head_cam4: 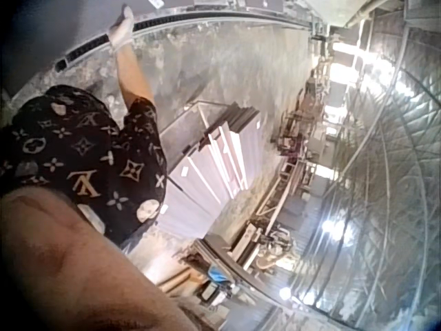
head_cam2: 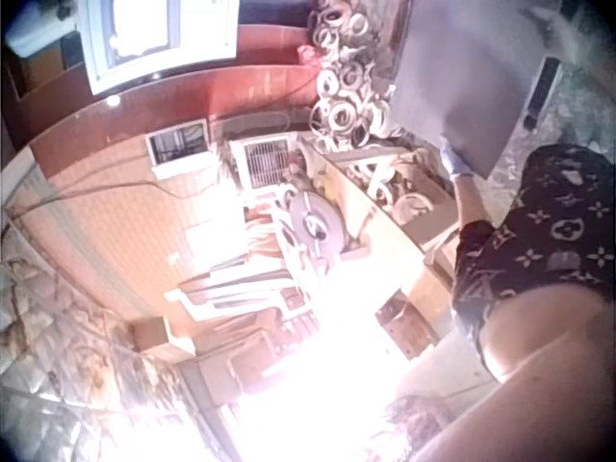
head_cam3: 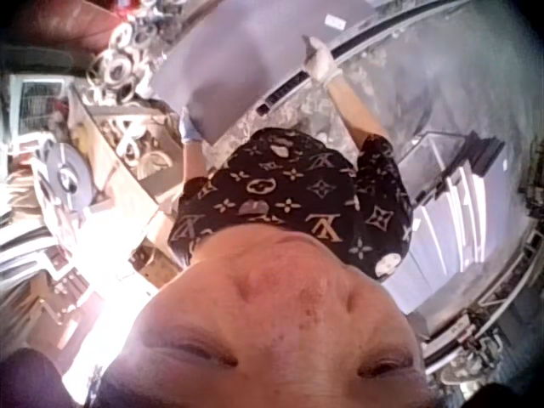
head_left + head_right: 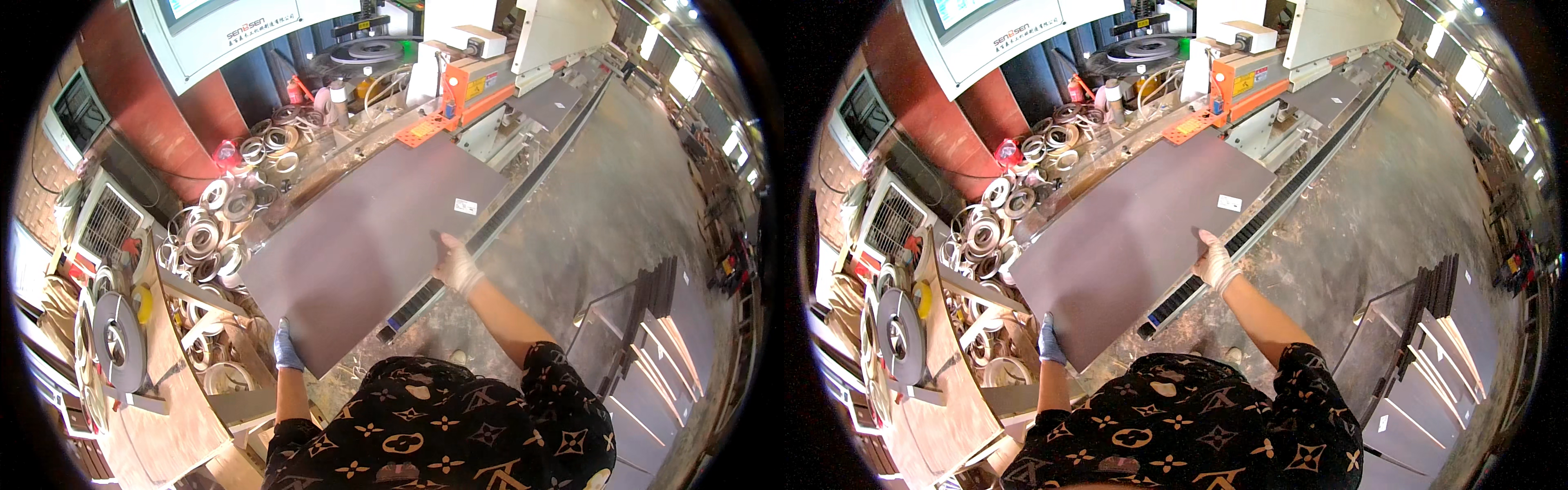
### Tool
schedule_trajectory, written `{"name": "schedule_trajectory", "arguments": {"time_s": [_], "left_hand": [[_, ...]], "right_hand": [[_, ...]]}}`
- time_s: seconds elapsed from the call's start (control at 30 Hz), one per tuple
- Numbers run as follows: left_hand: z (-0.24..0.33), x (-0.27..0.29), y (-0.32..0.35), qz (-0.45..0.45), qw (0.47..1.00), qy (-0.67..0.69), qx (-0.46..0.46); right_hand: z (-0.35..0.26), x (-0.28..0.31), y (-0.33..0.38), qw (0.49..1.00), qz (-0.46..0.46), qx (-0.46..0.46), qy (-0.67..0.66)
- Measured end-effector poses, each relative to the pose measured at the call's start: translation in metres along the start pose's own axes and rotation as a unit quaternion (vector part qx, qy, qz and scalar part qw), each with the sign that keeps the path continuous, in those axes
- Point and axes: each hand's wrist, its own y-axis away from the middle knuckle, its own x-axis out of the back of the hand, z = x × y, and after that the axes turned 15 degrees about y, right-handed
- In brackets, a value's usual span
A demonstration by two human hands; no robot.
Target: The person repeatedly picks up large flat panels from a stack, carries them to a machine, places them on the machine bed, and returns to the stack. This cycle is repeated multiple times.
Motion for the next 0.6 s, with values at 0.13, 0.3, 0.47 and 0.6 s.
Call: {"name": "schedule_trajectory", "arguments": {"time_s": [0.13,0.3,0.47,0.6], "left_hand": [[0.012,-0.011,-0.016,-0.025,0.998,-0.004,0.052],[0.006,0.016,-0.037,-0.032,0.997,0.006,0.068],[0.004,-0.007,-0.023,-0.044,0.996,-0.004,0.071],[0.009,0.0,-0.027,-0.061,0.993,0.027,0.096]], "right_hand": [[-0.005,-0.004,-0.018,0.999,0.005,0.021,0.039],[-0.013,-0.005,-0.015,0.995,-0.05,0.018,0.089],[-0.024,-0.01,-0.007,0.995,-0.035,0.014,0.091],[-0.032,-0.021,0.001,0.996,-0.037,0.01,0.08]]}}
